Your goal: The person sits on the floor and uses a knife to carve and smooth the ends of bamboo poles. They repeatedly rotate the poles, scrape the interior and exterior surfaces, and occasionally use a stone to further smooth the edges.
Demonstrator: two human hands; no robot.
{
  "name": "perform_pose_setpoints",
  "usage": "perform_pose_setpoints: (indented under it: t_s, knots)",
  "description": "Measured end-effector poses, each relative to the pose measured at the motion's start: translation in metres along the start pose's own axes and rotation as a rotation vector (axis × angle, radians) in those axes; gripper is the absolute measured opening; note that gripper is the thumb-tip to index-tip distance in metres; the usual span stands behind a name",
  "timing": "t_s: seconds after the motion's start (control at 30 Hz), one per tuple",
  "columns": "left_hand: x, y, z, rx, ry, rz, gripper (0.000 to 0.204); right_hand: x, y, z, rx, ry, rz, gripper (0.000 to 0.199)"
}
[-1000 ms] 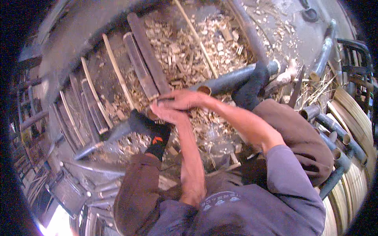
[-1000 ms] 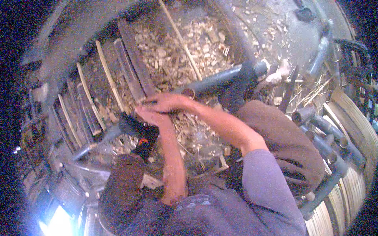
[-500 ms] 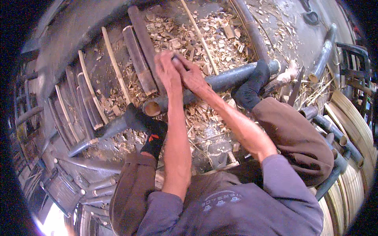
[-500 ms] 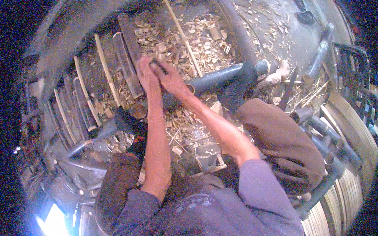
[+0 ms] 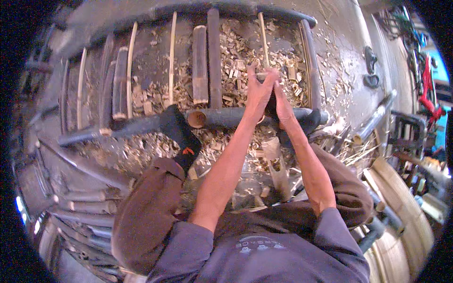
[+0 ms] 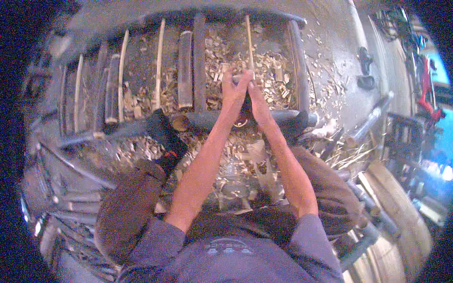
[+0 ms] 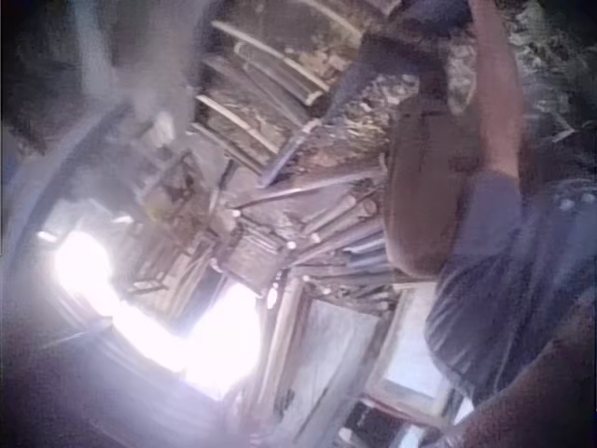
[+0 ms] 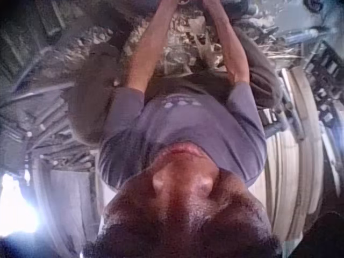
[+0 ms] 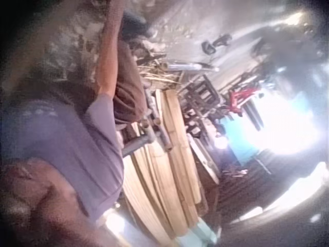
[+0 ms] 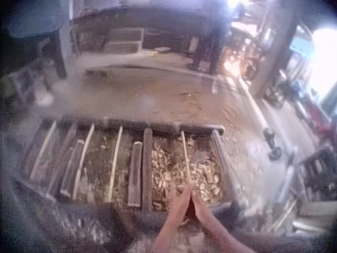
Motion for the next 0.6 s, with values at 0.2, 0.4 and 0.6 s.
perform_pose_setpoints:
  t_s: [0.2,0.4,0.6]
  knots:
    - [-0.034,-0.016,-0.012,0.286,0.107,0.001,0.039,0.013,-0.026,0.006,-0.105,0.248,0.176,0.055]
    - [-0.041,-0.026,-0.030,0.515,0.305,0.028,0.019,0.032,-0.075,0.013,-0.521,0.533,-0.028,0.051]
    - [-0.051,-0.036,-0.024,0.603,0.124,0.102,0.018,0.042,-0.086,0.002,-0.484,0.382,0.031,0.050]
Point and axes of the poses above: each hand's wrist, its own y-axis away from the middle knuckle, its own z-axis out of the palm, x = y × z, the point moved 1 cm from there along -y, towards the middle knuckle, and after that the axes turned 12 degrees about -y, right-handed, at the moved point
